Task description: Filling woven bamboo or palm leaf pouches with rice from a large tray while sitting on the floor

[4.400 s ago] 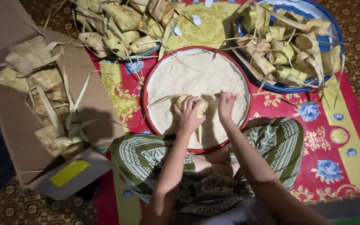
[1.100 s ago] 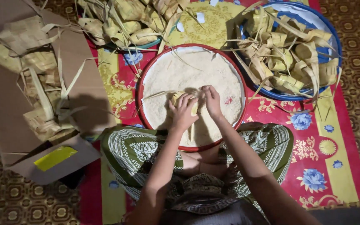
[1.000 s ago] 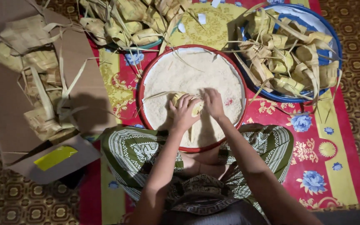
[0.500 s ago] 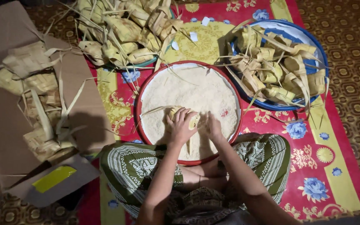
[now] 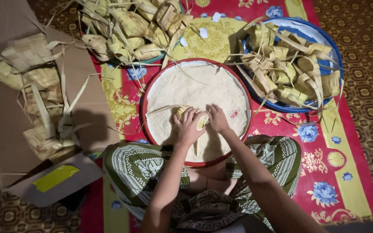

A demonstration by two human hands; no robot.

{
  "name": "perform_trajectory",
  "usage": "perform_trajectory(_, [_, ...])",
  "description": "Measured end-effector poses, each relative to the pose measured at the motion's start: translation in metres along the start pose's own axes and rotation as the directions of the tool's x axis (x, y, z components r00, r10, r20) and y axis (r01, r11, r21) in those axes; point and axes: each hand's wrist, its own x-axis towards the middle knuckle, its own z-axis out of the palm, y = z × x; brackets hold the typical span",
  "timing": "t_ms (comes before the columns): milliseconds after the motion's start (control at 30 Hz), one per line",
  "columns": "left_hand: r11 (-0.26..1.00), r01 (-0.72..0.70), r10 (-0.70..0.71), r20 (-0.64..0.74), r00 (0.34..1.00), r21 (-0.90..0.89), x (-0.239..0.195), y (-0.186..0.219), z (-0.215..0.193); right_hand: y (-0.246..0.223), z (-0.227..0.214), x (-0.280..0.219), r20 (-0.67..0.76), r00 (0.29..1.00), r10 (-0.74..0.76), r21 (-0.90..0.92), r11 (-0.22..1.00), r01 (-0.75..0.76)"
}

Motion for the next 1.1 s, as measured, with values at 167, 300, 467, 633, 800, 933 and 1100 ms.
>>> perform_trajectory(167, [1.0,-0.002,0.002,-0.024,1.0,0.003,0.0,0.0,-0.002,0.004,0.017,-0.044,0.022,1.0,0.004,-0.161,0.987,-0.001])
perform_trajectory(300, [0.999,-0.028,0.029,-0.086,0.996,0.019,0.0,0.004,-0.01,-0.026,0.021,-0.059,-0.131,0.948,0.289,0.245,0.936,-0.251])
perform_trajectory(467, [0.999,-0.034,0.037,-0.097,0.995,0.03,0.0,-0.002,0.003,-0.015,0.011,-0.015,0.057,0.722,0.69,0.95,0.185,-0.251])
perform_trajectory(633, [0.999,-0.032,0.033,-0.078,0.996,0.021,0.0,-0.001,0.003,-0.057,-0.02,0.015,0.196,0.784,0.59,0.979,-0.17,-0.117])
perform_trajectory(800, [0.998,-0.015,0.019,-0.072,0.997,0.06,0.001,0.001,-0.001,-0.031,-0.015,0.033,-0.168,0.933,0.318,0.736,0.67,-0.095])
perform_trajectory(933, [1.0,-0.015,0.015,-0.057,0.998,0.008,0.001,0.002,-0.004,0.007,-0.028,-0.003,-0.039,0.959,0.282,0.483,0.845,-0.229])
perform_trajectory(1100, [1.0,-0.024,0.024,-0.067,0.997,0.007,0.001,0.002,-0.005,0.027,-0.029,-0.063,0.371,0.806,0.461,-0.252,0.885,-0.391])
